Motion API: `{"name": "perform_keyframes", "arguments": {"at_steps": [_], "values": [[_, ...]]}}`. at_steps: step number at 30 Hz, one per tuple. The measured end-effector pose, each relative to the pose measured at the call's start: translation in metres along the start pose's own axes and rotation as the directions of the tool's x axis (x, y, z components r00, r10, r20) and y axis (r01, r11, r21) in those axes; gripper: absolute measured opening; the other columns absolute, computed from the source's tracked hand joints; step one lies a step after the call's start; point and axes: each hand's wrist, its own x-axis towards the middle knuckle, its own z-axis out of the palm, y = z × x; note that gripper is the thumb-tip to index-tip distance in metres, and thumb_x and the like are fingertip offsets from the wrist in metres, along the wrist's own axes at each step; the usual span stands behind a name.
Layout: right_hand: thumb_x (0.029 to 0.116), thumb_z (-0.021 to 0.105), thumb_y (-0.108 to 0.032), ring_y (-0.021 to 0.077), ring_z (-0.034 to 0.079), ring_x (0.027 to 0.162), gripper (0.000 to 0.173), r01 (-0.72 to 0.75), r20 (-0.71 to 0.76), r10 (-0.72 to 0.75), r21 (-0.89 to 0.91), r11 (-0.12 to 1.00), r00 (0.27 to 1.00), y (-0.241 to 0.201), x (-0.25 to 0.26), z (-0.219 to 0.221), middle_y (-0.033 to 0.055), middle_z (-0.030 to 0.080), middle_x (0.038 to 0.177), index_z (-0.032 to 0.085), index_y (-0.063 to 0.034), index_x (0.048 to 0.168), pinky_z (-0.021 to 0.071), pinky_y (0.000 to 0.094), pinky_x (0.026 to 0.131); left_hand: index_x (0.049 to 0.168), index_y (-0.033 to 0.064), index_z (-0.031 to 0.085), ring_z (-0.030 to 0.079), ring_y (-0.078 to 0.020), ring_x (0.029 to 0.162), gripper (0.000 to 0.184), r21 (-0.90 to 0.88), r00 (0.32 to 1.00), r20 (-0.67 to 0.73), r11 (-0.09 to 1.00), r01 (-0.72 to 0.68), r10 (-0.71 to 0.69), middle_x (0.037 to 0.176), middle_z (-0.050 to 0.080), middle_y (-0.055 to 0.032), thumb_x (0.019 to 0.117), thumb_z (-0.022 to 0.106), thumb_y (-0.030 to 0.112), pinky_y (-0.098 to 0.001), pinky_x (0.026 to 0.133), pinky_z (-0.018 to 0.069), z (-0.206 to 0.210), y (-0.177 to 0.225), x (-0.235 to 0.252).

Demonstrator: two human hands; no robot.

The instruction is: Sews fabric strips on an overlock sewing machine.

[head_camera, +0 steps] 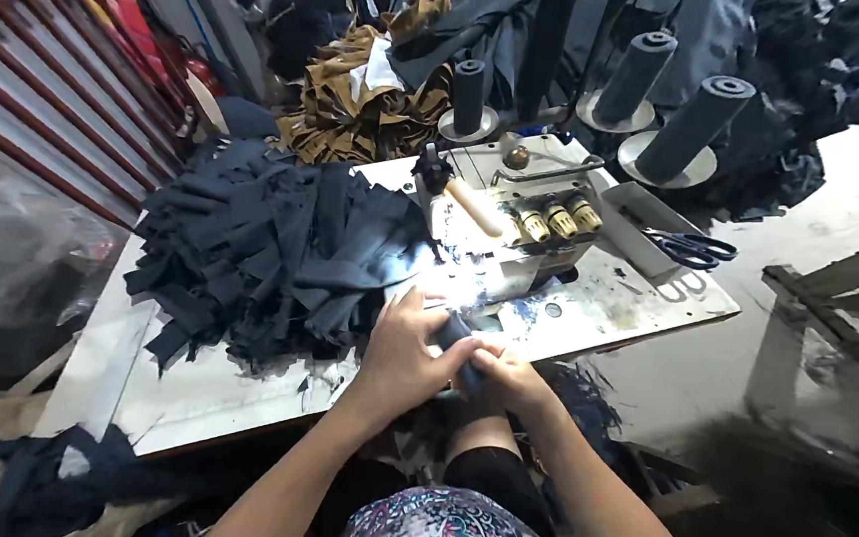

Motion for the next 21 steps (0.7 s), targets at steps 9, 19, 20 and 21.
{"name": "perform_keyframes", "arguments": {"at_steps": [9, 19, 20, 21], "values": [[0.0985, 0.063, -0.039, 0.0057, 0.067, 0.066, 0.025, 0.076, -0.004, -0.077, 0.262, 0.962, 0.997, -0.014, 0.013, -0.036, -0.0068, 0.067, 0.07, 0.075, -0.0172, 0.098, 0.0594, 0.0275, 0.072, 0.12, -0.0094, 0.065, 0.053, -0.054, 0.124, 0.032, 0.433, 0.96, -0.262, 0.877, 0.207, -0.097, 0.132, 0.057, -0.0331, 0.1018, 0.062, 0.017, -0.0707, 0.103, 0.0395, -0.101, -0.061, 0.038], [0.1009, 0.06, -0.03, 0.008, 0.065, 0.067, 0.025, 0.125, -0.132, -0.059, 0.581, 0.804, 0.99, 0.02, 0.015, -0.074, -0.0033, 0.065, 0.071, 0.073, -0.011, 0.111, 0.0582, 0.0279, 0.075, 0.133, 0.0103, 0.068, 0.062, -0.0275, 0.129, 0.041, 0.35, 0.939, 0.175, 0.873, -0.34, 0.296, 0.135, 0.067, -0.0094, 0.1007, 0.059, 0.034, -0.0501, 0.115, 0.0434, 0.011, -0.064, 0.003], [0.0998, 0.061, -0.03, 0.0082, 0.064, 0.066, 0.024, 0.158, -0.141, -0.088, 0.619, 0.77, 0.986, 0.019, 0.015, -0.077, -0.0033, 0.064, 0.071, 0.073, -0.0107, 0.106, 0.0575, 0.027, 0.074, 0.132, 0.0095, 0.069, 0.062, -0.0284, 0.129, 0.042, 0.365, 0.942, 0.174, 0.87, -0.332, 0.287, 0.134, 0.068, -0.0102, 0.0995, 0.061, 0.035, -0.0517, 0.115, 0.0432, 0.01, -0.063, 0.002], [0.0992, 0.062, -0.032, 0.0083, 0.064, 0.065, 0.024, 0.187, -0.165, -0.104, 0.647, 0.739, 0.981, 0.017, 0.017, -0.078, -0.003, 0.064, 0.07, 0.073, -0.0098, 0.1, 0.0573, 0.0261, 0.071, 0.132, 0.0092, 0.068, 0.06, -0.0297, 0.132, 0.044, 0.381, 0.945, 0.177, 0.866, -0.324, 0.275, 0.137, 0.066, -0.011, 0.0986, 0.062, 0.037, -0.0538, 0.115, 0.0426, 0.01, -0.061, 0.001]]}}
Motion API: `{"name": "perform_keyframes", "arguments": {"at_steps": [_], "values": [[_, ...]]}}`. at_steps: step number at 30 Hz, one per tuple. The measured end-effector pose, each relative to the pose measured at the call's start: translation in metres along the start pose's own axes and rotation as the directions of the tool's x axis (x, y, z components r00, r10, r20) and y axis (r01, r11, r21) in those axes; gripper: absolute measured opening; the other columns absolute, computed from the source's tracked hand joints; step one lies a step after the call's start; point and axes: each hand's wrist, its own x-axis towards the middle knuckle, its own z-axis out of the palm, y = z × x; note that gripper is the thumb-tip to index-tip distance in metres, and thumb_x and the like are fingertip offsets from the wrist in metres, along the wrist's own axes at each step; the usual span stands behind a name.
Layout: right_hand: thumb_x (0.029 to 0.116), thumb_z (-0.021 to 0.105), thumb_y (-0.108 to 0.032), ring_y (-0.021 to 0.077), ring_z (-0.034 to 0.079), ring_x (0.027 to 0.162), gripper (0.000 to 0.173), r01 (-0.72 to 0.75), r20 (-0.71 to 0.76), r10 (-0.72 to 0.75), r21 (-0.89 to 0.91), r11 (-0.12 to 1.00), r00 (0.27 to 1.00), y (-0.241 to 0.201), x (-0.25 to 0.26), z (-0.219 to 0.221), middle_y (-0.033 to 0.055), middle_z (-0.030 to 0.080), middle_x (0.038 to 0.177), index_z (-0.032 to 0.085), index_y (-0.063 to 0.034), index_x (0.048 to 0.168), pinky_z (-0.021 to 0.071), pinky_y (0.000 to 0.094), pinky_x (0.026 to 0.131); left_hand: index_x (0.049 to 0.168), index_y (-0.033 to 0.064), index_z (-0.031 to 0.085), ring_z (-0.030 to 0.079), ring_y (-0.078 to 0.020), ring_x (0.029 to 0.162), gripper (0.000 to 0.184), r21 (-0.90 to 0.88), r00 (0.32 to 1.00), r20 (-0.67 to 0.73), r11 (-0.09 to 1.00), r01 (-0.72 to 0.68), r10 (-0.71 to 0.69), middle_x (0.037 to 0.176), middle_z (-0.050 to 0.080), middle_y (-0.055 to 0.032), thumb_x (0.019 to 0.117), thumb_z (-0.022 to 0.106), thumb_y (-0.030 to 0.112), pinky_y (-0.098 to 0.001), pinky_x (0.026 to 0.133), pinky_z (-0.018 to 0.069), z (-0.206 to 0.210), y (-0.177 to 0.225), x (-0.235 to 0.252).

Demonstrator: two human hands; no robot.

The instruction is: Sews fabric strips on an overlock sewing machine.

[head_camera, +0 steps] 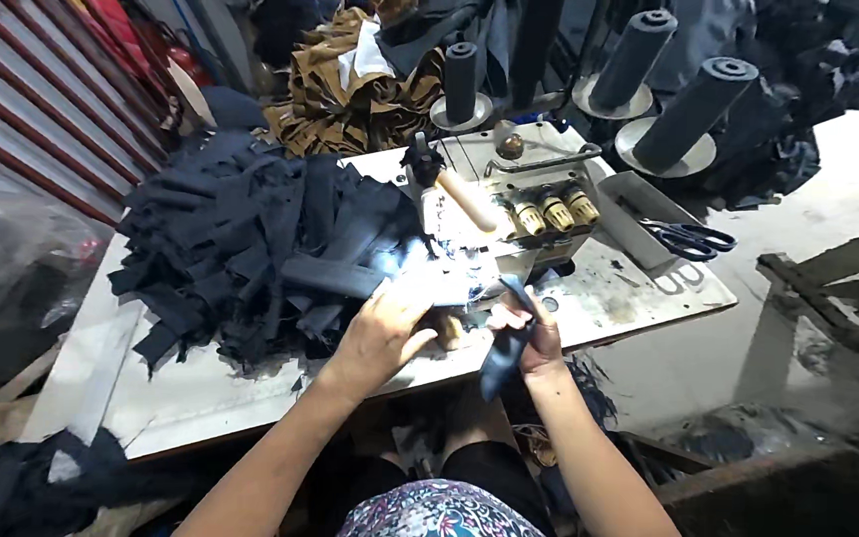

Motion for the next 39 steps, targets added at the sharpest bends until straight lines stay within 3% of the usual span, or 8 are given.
{"name": "perform_keyframes", "arguments": {"at_steps": [11, 19, 22, 25, 28, 31, 35, 39], "values": [[0.1084, 0.035, -0.029, 0.0118, 0.067, 0.066, 0.041, 0.047, -0.227, -0.033, 0.057, 0.997, 0.973, 0.004, 0.014, 0.019, 0.0001, 0.064, 0.07, 0.07, -0.0096, 0.101, 0.0596, 0.0289, 0.072, 0.12, 0.0096, 0.074, 0.055, -0.0362, 0.136, 0.048, 0.061, 0.983, -0.039, 0.981, 0.183, -0.18, 0.135, 0.067, -0.0095, 0.0903, 0.07, 0.048, -0.0609, 0.109, 0.0434, 0.006, 0.023, 0.018], [0.1059, 0.035, -0.019, 0.0077, 0.06, 0.062, 0.03, -0.086, -0.269, -0.035, -0.426, 0.901, 0.963, 0.02, -0.001, 0.038, -0.0038, 0.058, 0.068, 0.06, -0.0136, 0.091, 0.0549, 0.0251, 0.065, 0.147, 0.0181, 0.058, 0.026, -0.0348, 0.156, 0.073, -0.063, 0.949, 0.158, 0.956, 0.286, -0.274, 0.16, 0.046, -0.0058, 0.1011, 0.034, 0.069, -0.0656, 0.124, 0.0139, -0.018, 0.004, 0.032], [0.0968, 0.065, -0.029, 0.006, 0.065, 0.068, 0.016, -0.109, -0.014, 0.124, -0.587, 0.802, 0.992, 0.03, -0.017, 0.056, -0.0031, 0.069, 0.076, 0.071, -0.0145, 0.094, 0.0566, 0.025, 0.067, 0.103, 0.0126, 0.078, 0.059, -0.0277, 0.127, 0.067, -0.261, 0.949, -0.031, 0.919, 0.296, -0.314, 0.126, 0.068, -0.0079, 0.0932, 0.05, 0.073, -0.0612, 0.111, 0.0404, -0.034, 0.04, 0.023], [0.1002, 0.065, -0.033, 0.0029, 0.069, 0.075, 0.019, -0.075, 0.313, 0.276, -0.528, 0.846, 0.909, 0.026, -0.022, 0.075, -0.0041, 0.074, 0.089, 0.075, -0.017, 0.105, 0.0576, 0.0217, 0.067, 0.082, 0.0136, 0.075, 0.067, -0.0096, 0.096, 0.027, -0.441, 0.96, -0.103, 0.877, 0.19, -0.26, 0.107, 0.071, 0.0019, 0.0911, 0.073, 0.039, -0.035, 0.084, 0.0584, -0.055, 0.055, 0.012], [0.1007, 0.062, -0.037, 0.0015, 0.069, 0.075, 0.024, -0.016, 0.428, 0.244, -0.47, 0.883, 0.87, 0.008, -0.017, 0.079, -0.0059, 0.076, 0.09, 0.076, -0.0199, 0.111, 0.0579, 0.0203, 0.069, 0.093, 0.0008, 0.072, 0.068, -0.0245, 0.109, 0.024, -0.275, 0.927, -0.207, 0.928, 0.251, -0.313, 0.111, 0.07, -0.0132, 0.095, 0.071, 0.024, -0.0437, 0.095, 0.0562, -0.096, 0.015, 0.01], [0.0929, 0.07, -0.041, 0.0041, 0.068, 0.068, 0.02, -0.05, 0.179, 0.14, -0.432, 0.9, 0.974, 0.007, -0.01, 0.06, -0.008, 0.071, 0.073, 0.077, -0.0214, 0.094, 0.0589, 0.0259, 0.073, 0.113, -0.0095, 0.068, 0.057, -0.0531, 0.118, 0.028, 0.045, 0.851, -0.253, 0.873, 0.485, -0.46, 0.124, 0.061, -0.0326, 0.1007, 0.065, 0.016, -0.0697, 0.1, 0.0428, -0.105, -0.048, 0.012], [0.0976, 0.058, -0.028, 0.0075, 0.06, 0.06, 0.02, -0.151, -0.13, 0.113, -0.34, 0.928, 0.985, 0.026, 0.001, 0.028, -0.0032, 0.06, 0.066, 0.068, -0.0129, 0.088, 0.0564, 0.0266, 0.068, 0.117, -0.0015, 0.071, 0.061, -0.0378, 0.126, 0.025, 0.035, 0.965, -0.175, 0.978, 0.204, -0.195, 0.13, 0.066, -0.0207, 0.0995, 0.06, 0.012, -0.0546, 0.108, 0.0472, -0.051, -0.029, 0.009], [0.1047, 0.049, -0.027, 0.0052, 0.057, 0.058, 0.027, -0.136, -0.138, 0.113, -0.165, 0.977, 0.984, 0.021, 0.001, 0.017, -0.0046, 0.057, 0.066, 0.066, -0.0112, 0.092, 0.0523, 0.0214, 0.061, 0.125, 0.0069, 0.072, 0.066, -0.0284, 0.121, 0.033, -0.061, 0.999, -0.036, 0.998, 0.012, -0.014, 0.126, 0.071, -0.0113, 0.0998, 0.06, 0.024, -0.049, 0.11, 0.0486, -0.002, 0.001, 0.002]]}}
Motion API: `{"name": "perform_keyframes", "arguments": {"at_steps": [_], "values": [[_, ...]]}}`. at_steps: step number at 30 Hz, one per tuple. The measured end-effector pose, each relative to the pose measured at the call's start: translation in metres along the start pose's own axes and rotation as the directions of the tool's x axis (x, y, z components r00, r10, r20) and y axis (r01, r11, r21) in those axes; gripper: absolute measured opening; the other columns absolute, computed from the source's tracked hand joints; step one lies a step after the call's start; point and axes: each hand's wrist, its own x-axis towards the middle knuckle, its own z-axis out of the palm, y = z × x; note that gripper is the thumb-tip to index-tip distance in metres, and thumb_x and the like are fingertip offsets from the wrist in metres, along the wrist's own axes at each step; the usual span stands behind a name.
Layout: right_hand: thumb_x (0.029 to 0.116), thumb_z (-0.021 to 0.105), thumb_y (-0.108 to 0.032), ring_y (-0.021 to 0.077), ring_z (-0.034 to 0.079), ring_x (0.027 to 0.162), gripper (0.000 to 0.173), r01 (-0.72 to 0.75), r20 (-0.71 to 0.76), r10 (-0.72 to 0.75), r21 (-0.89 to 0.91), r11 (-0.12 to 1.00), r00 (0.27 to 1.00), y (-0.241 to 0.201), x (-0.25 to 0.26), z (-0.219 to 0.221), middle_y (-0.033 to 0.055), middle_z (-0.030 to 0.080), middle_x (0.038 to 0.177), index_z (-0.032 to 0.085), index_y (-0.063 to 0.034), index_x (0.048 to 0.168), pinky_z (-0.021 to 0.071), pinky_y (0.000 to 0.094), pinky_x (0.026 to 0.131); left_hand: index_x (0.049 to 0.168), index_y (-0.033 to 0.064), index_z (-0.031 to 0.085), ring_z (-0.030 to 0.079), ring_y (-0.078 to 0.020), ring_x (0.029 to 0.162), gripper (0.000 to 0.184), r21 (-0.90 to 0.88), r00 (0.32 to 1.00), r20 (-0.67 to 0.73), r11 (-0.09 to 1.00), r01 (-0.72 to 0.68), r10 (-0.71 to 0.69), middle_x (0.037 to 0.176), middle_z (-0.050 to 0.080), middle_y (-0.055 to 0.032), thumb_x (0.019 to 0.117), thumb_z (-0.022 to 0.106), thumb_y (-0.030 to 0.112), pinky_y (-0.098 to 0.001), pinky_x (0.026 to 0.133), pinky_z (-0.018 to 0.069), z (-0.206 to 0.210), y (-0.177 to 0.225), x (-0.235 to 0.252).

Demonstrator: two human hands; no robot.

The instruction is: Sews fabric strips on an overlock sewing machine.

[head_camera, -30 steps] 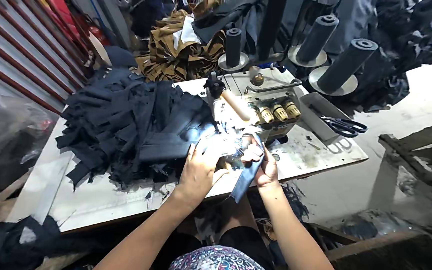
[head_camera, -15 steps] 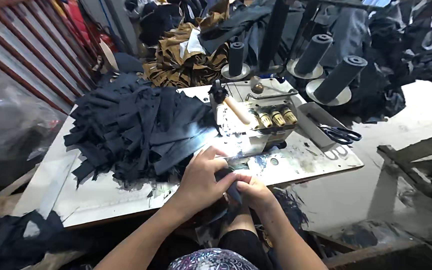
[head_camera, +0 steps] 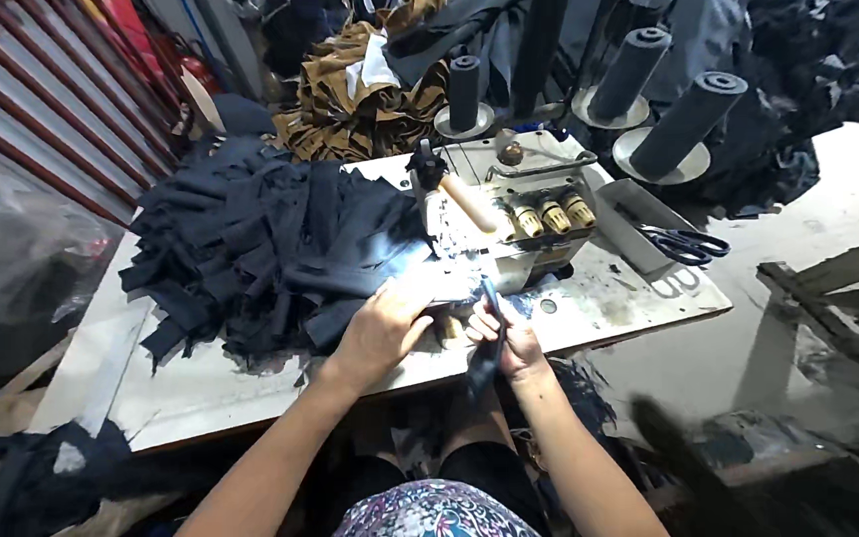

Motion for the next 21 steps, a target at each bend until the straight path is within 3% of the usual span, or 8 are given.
{"name": "perform_keyframes", "arguments": {"at_steps": [3, 11, 13, 15, 17, 18, 19, 21], "values": [[0.1057, 0.049, -0.028, 0.0055, 0.056, 0.056, 0.026, 0.04, 0.045, -0.046, 0.127, 0.991, 0.998, -0.009, 0.005, -0.008, -0.0051, 0.055, 0.064, 0.066, -0.0118, 0.096, 0.0516, 0.0209, 0.06, 0.127, 0.0051, 0.07, 0.065, -0.0317, 0.122, 0.04, 0.077, 1.0, 0.015, 0.997, 0.025, -0.026, 0.128, 0.069, -0.0139, 0.0972, 0.064, 0.032, -0.0519, 0.11, 0.0476, 0.002, 0.007, 0.001], [0.1102, 0.038, -0.028, 0.0077, 0.058, 0.055, 0.033, 0.111, -0.074, -0.107, 0.045, 0.993, 0.991, -0.007, 0.022, 0.004, -0.0037, 0.055, 0.061, 0.067, -0.0132, 0.11, 0.0557, 0.0241, 0.062, 0.118, 0.0041, 0.073, 0.061, -0.0334, 0.128, 0.046, 0.118, 0.992, 0.019, 0.985, 0.125, -0.128, 0.13, 0.068, -0.0146, 0.0968, 0.062, 0.044, -0.054, 0.111, 0.0448, 0.006, 0.015, 0.018], [0.1108, 0.033, -0.028, 0.0089, 0.061, 0.058, 0.035, 0.099, -0.13, -0.106, -0.056, 0.994, 0.986, -0.005, 0.019, 0.007, -0.003, 0.057, 0.062, 0.064, -0.0137, 0.102, 0.0579, 0.0262, 0.065, 0.125, 0.004, 0.071, 0.058, -0.0324, 0.133, 0.052, 0.112, 0.992, 0.038, 0.987, 0.114, -0.119, 0.136, 0.066, -0.0149, 0.0986, 0.058, 0.047, -0.0516, 0.114, 0.0416, 0.006, 0.006, 0.024], [0.1115, 0.028, -0.027, 0.0092, 0.061, 0.059, 0.04, 0.059, -0.166, -0.106, -0.266, 0.962, 0.98, -0.002, 0.012, 0.016, -0.0024, 0.057, 0.063, 0.06, -0.0118, 0.094, 0.0584, 0.0269, 0.067, 0.142, 0.0078, 0.061, 0.047, -0.0317, 0.145, 0.061, 0.089, 0.977, 0.116, 0.982, 0.168, -0.177, 0.15, 0.056, -0.0124, 0.1023, 0.048, 0.052, -0.0546, 0.119, 0.0332, -0.001, 0.004, 0.028], [0.1062, 0.035, -0.024, 0.0092, 0.062, 0.063, 0.032, 0.045, -0.087, -0.098, -0.476, 0.878, 0.991, 0.002, 0.001, 0.026, -0.0018, 0.061, 0.067, 0.061, -0.0107, 0.093, 0.0559, 0.0275, 0.067, 0.145, 0.0158, 0.06, 0.035, -0.031, 0.152, 0.066, -0.027, 0.939, 0.194, 0.955, 0.294, -0.283, 0.158, 0.049, -0.008, 0.1034, 0.037, 0.062, -0.061, 0.123, 0.0214, -0.015, 0.012, 0.03], [0.1025, 0.043, -0.024, 0.0077, 0.063, 0.066, 0.026, 0.05, -0.011, -0.066, -0.53, 0.847, 0.998, 0.003, -0.006, 0.033, -0.0025, 0.064, 0.071, 0.064, -0.0111, 0.094, 0.0555, 0.0263, 0.068, 0.134, 0.0181, 0.069, 0.039, -0.0308, 0.15, 0.067, -0.12, 0.934, 0.168, 0.934, 0.337, -0.315, 0.153, 0.054, -0.008, 0.101, 0.037, 0.068, -0.0631, 0.123, 0.0226, -0.021, 0.02, 0.029], [0.1012, 0.05, -0.026, 0.0054, 0.065, 0.068, 0.021, 0.051, 0.069, -0.016, -0.544, 0.838, 0.998, 0.003, -0.012, 0.04, -0.004, 0.067, 0.075, 0.066, -0.0124, 0.097, 0.0559, 0.0238, 0.067, 0.111, 0.0157, 0.077, 0.05, -0.0317, 0.14, 0.062, -0.212, 0.94, 0.105, 0.916, 0.339, -0.324, 0.138, 0.063, -0.0109, 0.0978, 0.046, 0.067, -0.0639, 0.117, 0.0313, -0.025, 0.029, 0.027], [0.1025, 0.059, -0.029, 0.003, 0.067, 0.075, 0.02, 0.059, 0.272, 0.084, -0.479, 0.876, 0.959, 0.004, -0.025, 0.05, -0.0049, 0.072, 0.087, 0.073, -0.0152, 0.103, 0.0566, 0.0222, 0.07, 0.079, 0.0146, 0.075, 0.063, -0.0203, 0.11, 0.039, -0.369, 0.952, 0.023, 0.883, 0.29, -0.304, 0.115, 0.068, -0.0047, 0.0897, 0.07, 0.052, -0.0481, 0.095, 0.052, -0.034, 0.049, 0.018]]}}
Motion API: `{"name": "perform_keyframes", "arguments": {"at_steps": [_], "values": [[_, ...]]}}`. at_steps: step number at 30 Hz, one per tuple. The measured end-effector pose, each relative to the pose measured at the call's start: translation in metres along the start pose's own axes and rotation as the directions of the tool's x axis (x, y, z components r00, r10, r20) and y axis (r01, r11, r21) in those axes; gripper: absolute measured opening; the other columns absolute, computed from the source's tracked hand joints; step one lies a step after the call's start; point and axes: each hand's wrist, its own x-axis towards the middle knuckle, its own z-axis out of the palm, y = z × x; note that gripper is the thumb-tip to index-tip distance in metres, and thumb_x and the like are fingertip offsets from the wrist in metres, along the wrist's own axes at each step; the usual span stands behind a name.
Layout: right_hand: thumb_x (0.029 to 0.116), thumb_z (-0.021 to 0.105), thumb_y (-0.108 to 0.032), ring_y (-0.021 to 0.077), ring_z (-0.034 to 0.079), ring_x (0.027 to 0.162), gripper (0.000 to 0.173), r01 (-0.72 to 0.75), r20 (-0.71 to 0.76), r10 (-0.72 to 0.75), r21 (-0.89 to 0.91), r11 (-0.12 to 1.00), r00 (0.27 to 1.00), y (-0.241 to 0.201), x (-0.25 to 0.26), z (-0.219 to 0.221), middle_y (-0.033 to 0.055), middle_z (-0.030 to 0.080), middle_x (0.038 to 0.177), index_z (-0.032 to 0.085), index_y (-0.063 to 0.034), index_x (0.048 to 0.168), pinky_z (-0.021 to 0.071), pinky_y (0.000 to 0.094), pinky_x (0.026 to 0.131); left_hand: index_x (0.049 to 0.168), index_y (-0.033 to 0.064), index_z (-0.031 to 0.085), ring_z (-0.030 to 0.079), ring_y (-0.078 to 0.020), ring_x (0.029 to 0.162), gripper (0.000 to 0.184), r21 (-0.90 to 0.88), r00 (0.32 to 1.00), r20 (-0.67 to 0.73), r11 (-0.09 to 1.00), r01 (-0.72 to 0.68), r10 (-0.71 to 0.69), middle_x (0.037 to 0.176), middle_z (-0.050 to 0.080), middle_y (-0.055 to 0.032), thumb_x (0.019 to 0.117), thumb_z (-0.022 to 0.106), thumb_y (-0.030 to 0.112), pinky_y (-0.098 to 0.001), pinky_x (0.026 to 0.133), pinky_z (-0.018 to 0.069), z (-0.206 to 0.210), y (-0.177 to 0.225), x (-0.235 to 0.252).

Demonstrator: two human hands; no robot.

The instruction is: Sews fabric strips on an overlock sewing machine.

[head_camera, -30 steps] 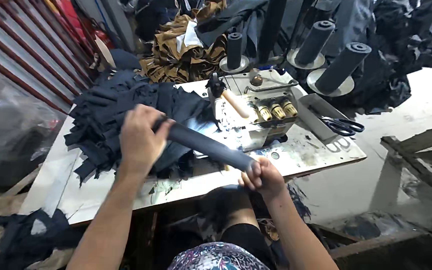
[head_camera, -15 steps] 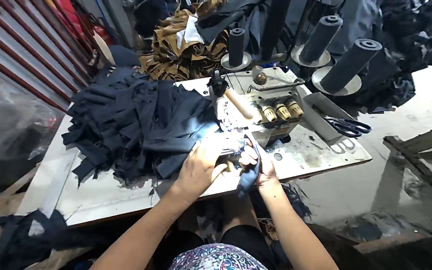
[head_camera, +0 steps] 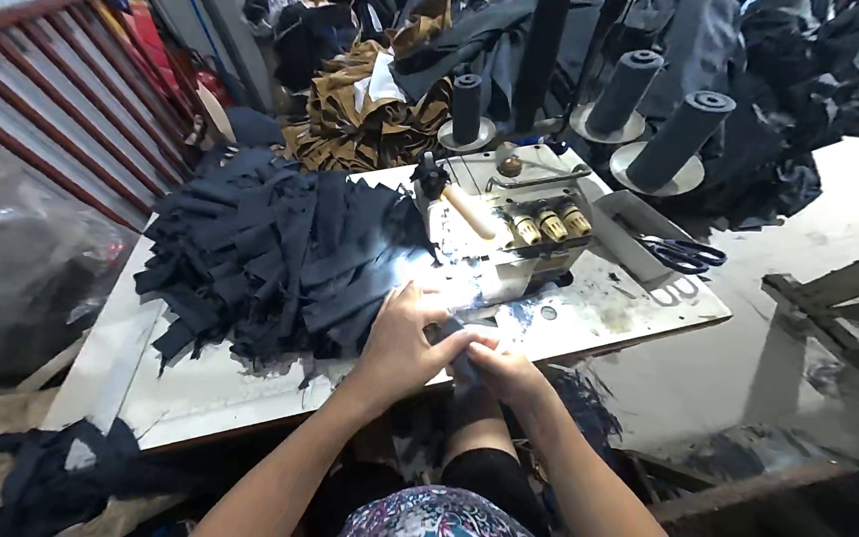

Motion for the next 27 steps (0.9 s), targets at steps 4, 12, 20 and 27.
{"name": "perform_keyframes", "arguments": {"at_steps": [4, 12, 20, 27], "values": [[0.1005, 0.062, -0.037, 0.003, 0.069, 0.078, 0.024, 0.105, 0.261, -0.145, 0.159, 0.982, 0.954, -0.016, -0.001, -0.006, -0.0041, 0.075, 0.093, 0.075, -0.0198, 0.112, 0.0571, 0.0218, 0.071, 0.083, 0.0062, 0.072, 0.066, -0.019, 0.109, 0.021, 0.04, 0.994, -0.092, 0.997, -0.063, 0.066, 0.12, 0.068, -0.0089, 0.0908, 0.076, 0.025, -0.0401, 0.092, 0.0562, -0.053, 0.0, -0.001], [0.102, 0.055, -0.031, 0.0078, 0.061, 0.059, 0.028, 0.114, -0.258, 0.009, 0.458, 0.882, 0.966, 0.018, 0.011, -0.047, -0.0034, 0.06, 0.065, 0.068, -0.0108, 0.088, 0.0571, 0.0265, 0.068, 0.126, -0.0027, 0.067, 0.058, -0.0409, 0.13, 0.03, 0.505, 0.984, -0.081, 0.858, -0.096, 0.157, 0.136, 0.063, -0.0224, 0.0995, 0.059, 0.01, -0.0618, 0.111, 0.0405, -0.05, -0.062, 0.018], [0.1072, 0.046, -0.029, 0.0058, 0.055, 0.054, 0.029, 0.161, -0.269, -0.004, 0.565, 0.809, 0.963, 0.008, 0.013, -0.072, -0.0048, 0.054, 0.065, 0.066, -0.0116, 0.098, 0.0522, 0.0209, 0.057, 0.127, 0.0049, 0.07, 0.064, -0.0312, 0.123, 0.036, 0.434, 0.963, 0.113, 0.859, -0.27, 0.246, 0.128, 0.069, -0.013, 0.0994, 0.06, 0.027, -0.0532, 0.11, 0.0465, 0.017, -0.049, -0.001], [0.1109, 0.035, -0.033, 0.0048, 0.053, 0.05, 0.039, 0.199, -0.373, 0.008, 0.513, 0.835, 0.928, 0.004, 0.031, -0.062, -0.0038, 0.053, 0.062, 0.066, -0.0093, 0.107, 0.0509, 0.0192, 0.054, 0.125, 0.0064, 0.071, 0.061, -0.0281, 0.127, 0.038, 0.424, 0.973, 0.104, 0.876, -0.23, 0.206, 0.131, 0.068, -0.0107, 0.1006, 0.057, 0.032, -0.0472, 0.11, 0.0457, 0.016, -0.045, 0.018]]}}
